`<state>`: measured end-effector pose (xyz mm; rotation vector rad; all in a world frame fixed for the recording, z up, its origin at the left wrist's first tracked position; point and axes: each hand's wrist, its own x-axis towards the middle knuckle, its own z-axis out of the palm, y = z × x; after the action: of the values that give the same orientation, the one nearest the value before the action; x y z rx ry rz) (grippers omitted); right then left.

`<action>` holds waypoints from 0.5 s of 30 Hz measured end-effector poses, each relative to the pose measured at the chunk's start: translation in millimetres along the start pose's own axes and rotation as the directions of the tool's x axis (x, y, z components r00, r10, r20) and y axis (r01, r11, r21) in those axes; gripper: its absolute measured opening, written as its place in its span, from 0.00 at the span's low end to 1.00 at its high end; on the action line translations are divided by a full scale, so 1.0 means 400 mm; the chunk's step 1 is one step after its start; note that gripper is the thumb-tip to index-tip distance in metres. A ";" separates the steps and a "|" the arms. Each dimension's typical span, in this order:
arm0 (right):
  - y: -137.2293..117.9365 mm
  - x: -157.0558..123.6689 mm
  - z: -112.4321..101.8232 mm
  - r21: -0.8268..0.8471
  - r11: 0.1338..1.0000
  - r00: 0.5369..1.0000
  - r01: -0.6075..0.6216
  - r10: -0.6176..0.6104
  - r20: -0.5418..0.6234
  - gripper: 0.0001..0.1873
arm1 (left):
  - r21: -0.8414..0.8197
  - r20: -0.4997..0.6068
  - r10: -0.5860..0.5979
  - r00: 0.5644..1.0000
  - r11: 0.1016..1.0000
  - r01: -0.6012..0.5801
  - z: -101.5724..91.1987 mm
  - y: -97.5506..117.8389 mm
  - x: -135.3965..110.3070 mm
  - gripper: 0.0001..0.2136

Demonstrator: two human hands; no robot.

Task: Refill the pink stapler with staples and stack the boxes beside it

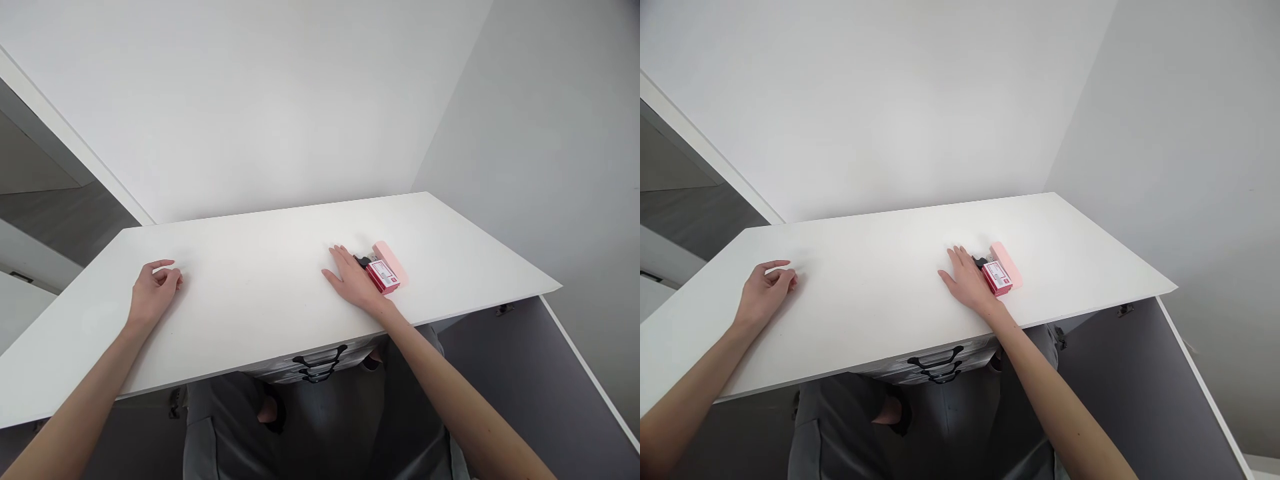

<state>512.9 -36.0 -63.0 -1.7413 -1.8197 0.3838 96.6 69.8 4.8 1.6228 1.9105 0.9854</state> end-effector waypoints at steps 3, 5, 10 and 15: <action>0.033 -0.012 -0.024 0.017 1.000 1.000 0.002 -0.002 -0.006 0.36 | 0.010 0.000 -0.001 1.000 1.000 0.001 0.002 -0.001 0.000 0.20; 0.052 -0.014 -0.037 0.024 1.000 1.000 -0.012 0.013 -0.016 0.36 | 0.019 0.000 0.008 1.000 1.000 -0.008 0.002 -0.003 0.000 0.20; 0.097 -0.010 -0.065 0.035 0.998 0.998 -0.043 0.045 -0.051 0.35 | 0.031 0.001 0.021 1.000 0.999 -0.021 -0.001 -0.002 0.000 0.20; 0.142 -0.007 -0.095 0.036 0.996 0.989 -0.082 0.086 -0.122 0.34 | 0.028 0.002 0.018 1.000 0.999 -0.018 -0.002 -0.002 -0.001 0.20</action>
<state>581.1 -39.9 -66.7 -1.7843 -1.6495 0.3280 95.7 69.2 4.6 1.6587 1.9194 0.9683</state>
